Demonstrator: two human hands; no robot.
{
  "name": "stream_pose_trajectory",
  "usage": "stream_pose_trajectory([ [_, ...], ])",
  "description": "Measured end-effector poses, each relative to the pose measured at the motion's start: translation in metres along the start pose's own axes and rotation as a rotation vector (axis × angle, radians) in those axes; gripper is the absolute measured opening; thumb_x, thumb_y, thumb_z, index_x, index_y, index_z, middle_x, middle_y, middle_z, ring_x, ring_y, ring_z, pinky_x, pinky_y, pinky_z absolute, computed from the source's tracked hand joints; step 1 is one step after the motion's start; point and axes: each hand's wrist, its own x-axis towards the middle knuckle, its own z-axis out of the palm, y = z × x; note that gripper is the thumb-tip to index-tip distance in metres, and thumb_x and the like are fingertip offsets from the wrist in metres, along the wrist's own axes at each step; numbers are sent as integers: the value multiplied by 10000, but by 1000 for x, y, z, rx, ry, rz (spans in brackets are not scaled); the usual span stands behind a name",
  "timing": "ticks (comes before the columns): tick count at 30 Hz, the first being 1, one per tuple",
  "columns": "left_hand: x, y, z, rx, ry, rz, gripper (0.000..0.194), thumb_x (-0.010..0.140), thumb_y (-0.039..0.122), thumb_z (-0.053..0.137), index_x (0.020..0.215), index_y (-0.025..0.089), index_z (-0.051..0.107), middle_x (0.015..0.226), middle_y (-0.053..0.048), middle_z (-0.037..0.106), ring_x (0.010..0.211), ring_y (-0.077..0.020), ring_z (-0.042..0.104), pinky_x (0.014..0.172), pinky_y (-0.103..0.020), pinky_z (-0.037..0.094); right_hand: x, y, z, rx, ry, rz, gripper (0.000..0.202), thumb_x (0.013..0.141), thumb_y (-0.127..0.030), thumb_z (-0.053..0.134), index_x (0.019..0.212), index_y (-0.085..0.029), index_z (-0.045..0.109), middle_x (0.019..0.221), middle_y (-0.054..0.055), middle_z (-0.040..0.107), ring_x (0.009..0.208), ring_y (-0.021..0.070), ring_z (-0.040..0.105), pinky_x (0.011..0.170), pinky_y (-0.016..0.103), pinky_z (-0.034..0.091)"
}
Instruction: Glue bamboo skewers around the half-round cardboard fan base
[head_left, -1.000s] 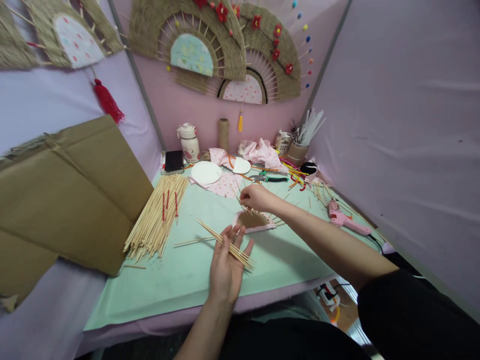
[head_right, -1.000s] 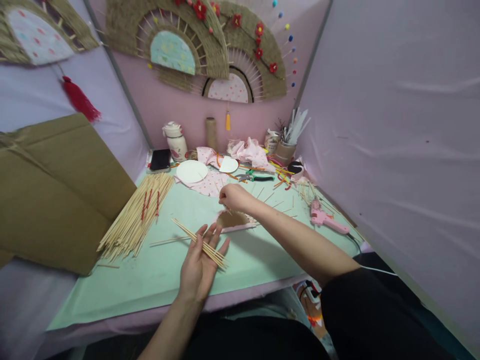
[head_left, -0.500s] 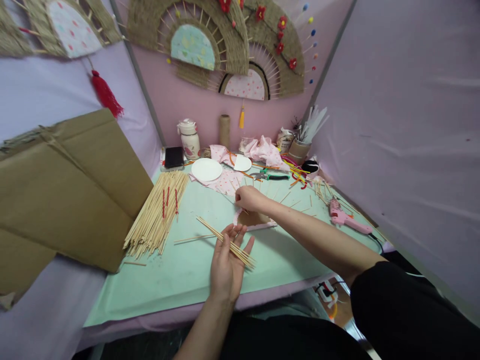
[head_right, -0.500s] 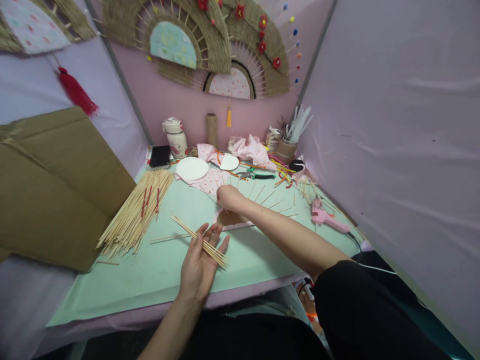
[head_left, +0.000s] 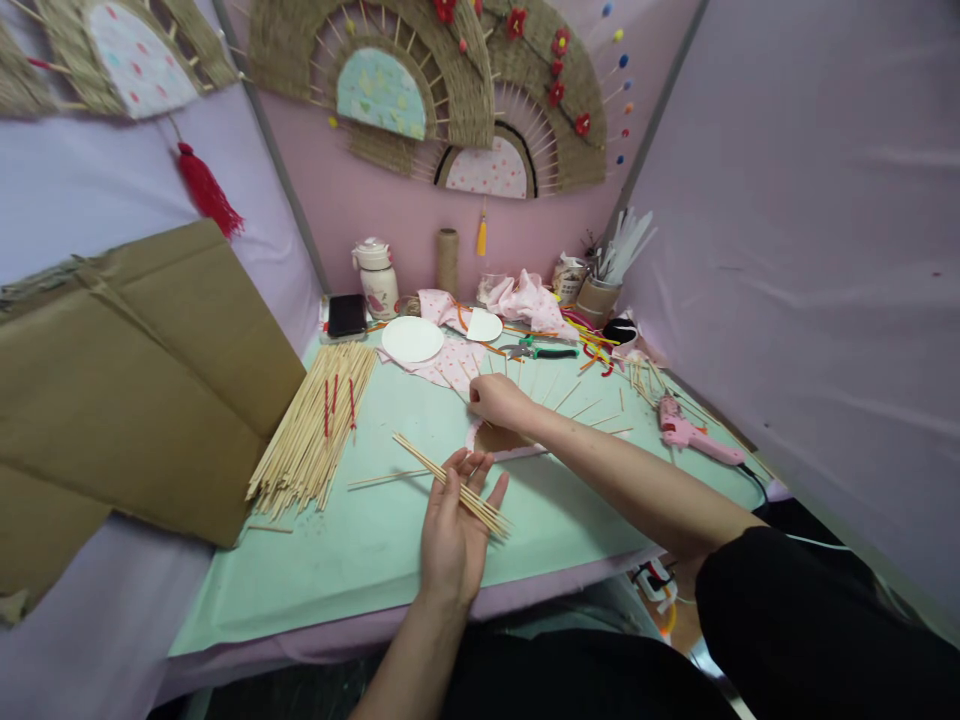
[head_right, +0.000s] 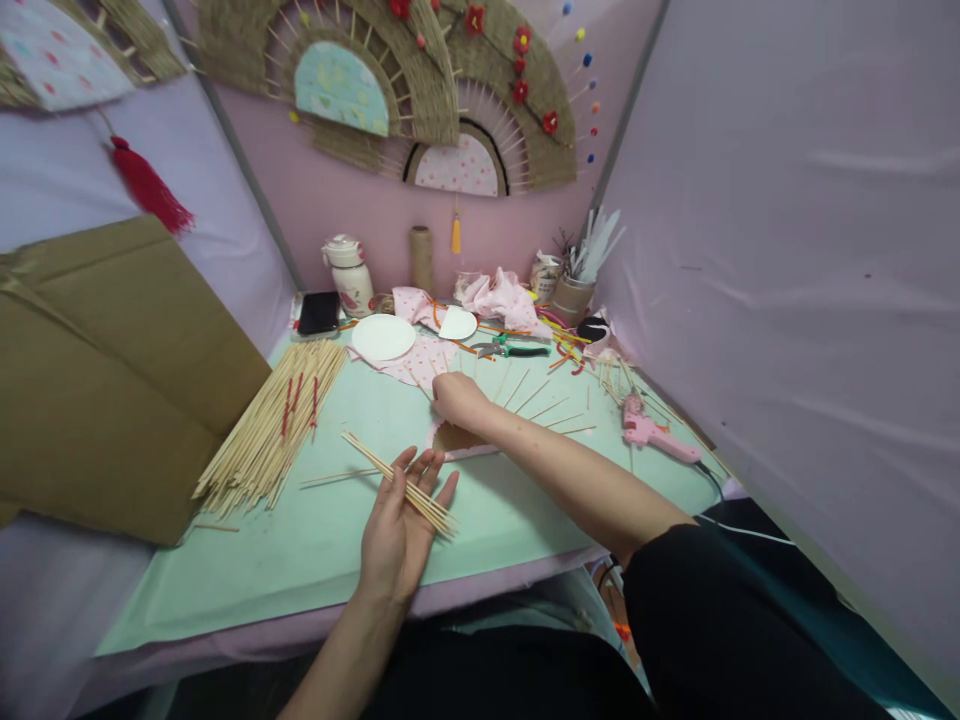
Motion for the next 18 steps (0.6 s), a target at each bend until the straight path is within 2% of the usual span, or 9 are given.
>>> stream_pose_trajectory([
  [7,0,0,0,4,-5,-1,210,906,358,679,1048,204,700,1112,-76,697,1171,-229,629,1072,-500,461,-15,3,-8,-27,22,15,223,990,-318,555,1029,-136,678,1038,87,693,1005,203,649,891,385,527],
  [11,0,0,0,0,0,3,211,894,363,693,1034,204,701,1097,-70,697,1136,-217,642,1072,-496,460,-18,0,-8,-42,-31,30,277,971,-388,598,1109,-154,653,1115,70,673,990,197,654,880,414,547],
  [18,0,-1,0,1,-5,4,216,883,362,705,1027,201,700,1099,-69,687,1149,-226,632,1065,-494,466,-16,-4,-3,-65,-89,47,327,964,-377,613,1211,-162,617,1205,88,640,1024,210,647,877,421,560],
])
